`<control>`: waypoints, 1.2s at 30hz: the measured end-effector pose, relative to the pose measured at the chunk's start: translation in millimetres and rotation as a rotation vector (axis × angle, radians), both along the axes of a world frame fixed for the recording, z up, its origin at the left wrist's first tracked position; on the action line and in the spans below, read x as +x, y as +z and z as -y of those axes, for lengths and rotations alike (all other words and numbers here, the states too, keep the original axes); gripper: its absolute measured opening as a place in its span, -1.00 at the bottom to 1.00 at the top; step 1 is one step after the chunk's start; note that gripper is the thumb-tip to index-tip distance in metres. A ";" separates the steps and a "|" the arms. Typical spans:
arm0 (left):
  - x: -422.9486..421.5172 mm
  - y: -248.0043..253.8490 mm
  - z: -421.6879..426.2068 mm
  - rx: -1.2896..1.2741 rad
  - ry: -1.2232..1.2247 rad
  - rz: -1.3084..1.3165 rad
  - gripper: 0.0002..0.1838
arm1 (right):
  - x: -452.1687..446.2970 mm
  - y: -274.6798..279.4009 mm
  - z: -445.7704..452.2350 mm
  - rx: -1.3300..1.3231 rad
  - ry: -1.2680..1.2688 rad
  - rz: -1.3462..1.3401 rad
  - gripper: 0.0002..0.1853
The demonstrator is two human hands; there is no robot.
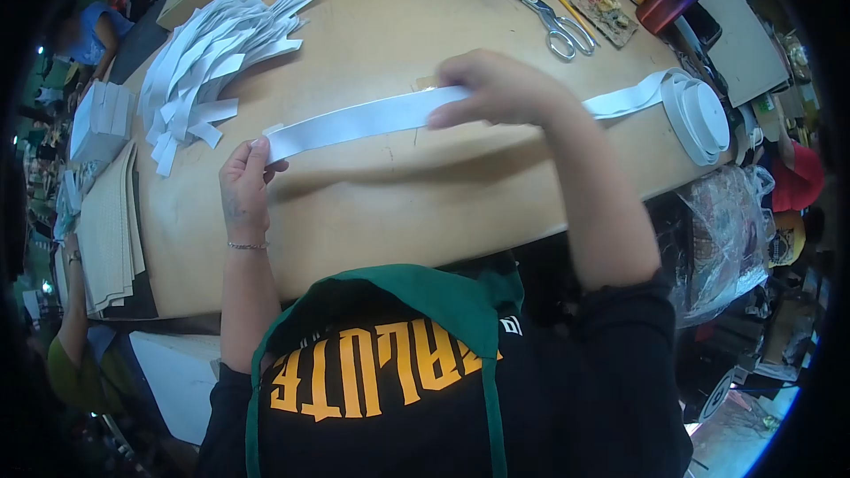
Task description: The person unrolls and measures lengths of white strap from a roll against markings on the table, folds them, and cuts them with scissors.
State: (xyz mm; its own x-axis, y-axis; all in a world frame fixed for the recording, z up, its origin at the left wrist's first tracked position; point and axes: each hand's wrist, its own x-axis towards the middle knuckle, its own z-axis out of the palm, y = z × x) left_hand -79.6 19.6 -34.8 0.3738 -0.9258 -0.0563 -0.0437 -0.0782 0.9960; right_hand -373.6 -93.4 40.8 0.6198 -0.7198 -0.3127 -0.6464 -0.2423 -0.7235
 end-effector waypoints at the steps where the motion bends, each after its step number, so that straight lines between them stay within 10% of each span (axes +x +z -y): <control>1: -2.5 -1.8 1.7 0.017 0.027 -0.002 -0.73 | -20.2 2.6 7.5 -0.019 -0.030 -0.038 -0.64; 14: -22.1 -23.5 20.4 -0.036 0.055 0.270 -0.66 | -73.7 -48.0 69.2 -0.223 -0.174 -0.462 -0.74; 17: -23.9 -28.1 20.7 -0.055 0.041 0.307 -0.67 | -35.8 -39.0 46.6 -0.693 -0.252 -0.633 -0.65; 21: -27.3 -17.0 17.5 -0.021 -0.049 0.275 -0.71 | 71.9 -55.1 8.1 -0.753 0.190 0.510 -0.61; 36: -9.5 1.1 8.4 0.210 -0.172 -0.458 -0.84 | 125.7 -91.7 -16.2 -0.493 0.111 0.615 -0.76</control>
